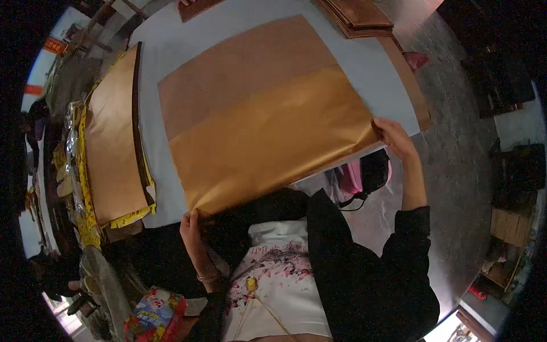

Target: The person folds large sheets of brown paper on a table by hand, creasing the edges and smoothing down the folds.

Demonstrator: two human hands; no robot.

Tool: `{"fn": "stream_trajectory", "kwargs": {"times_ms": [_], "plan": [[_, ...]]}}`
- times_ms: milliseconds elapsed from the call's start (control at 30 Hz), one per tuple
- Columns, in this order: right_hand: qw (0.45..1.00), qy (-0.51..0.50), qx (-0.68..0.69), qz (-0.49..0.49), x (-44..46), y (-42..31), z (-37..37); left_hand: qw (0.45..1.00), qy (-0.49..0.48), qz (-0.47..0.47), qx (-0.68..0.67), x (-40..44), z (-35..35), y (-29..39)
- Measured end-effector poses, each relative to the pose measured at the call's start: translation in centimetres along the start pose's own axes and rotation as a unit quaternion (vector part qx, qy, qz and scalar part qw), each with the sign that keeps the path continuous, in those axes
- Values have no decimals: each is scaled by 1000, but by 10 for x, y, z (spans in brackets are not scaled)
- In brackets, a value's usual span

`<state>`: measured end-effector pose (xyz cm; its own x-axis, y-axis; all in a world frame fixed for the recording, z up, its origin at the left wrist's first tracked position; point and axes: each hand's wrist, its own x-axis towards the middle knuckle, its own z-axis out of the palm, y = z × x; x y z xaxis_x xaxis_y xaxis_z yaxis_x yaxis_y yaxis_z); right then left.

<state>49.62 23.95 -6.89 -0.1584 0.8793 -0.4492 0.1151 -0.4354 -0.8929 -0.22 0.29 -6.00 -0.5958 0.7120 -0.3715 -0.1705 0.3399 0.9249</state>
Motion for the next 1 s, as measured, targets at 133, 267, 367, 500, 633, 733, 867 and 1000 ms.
{"fn": "stream_trajectory", "kwargs": {"times_ms": [133,267,367,500,633,733,867,1000], "plan": [[993,33,-108,-37,-8,-4,19,1000,17,5,26,-6,7,15],[984,82,-147,-51,-10,-12,31,1000,18,-9,14,-6,3,25],[987,92,-118,-54,0,-11,35,998,-38,-9,41,3,-14,12],[981,96,-148,-79,-4,-24,53,996,-25,-27,86,2,-6,24],[970,113,-205,-57,5,-17,43,993,-19,4,119,5,-2,24],[987,101,-122,1,11,-6,29,993,-20,71,90,8,0,18],[983,103,-154,-5,8,-14,32,992,-11,72,102,13,-4,12],[983,95,-155,-11,13,-10,31,997,-4,33,76,12,1,20]]}}
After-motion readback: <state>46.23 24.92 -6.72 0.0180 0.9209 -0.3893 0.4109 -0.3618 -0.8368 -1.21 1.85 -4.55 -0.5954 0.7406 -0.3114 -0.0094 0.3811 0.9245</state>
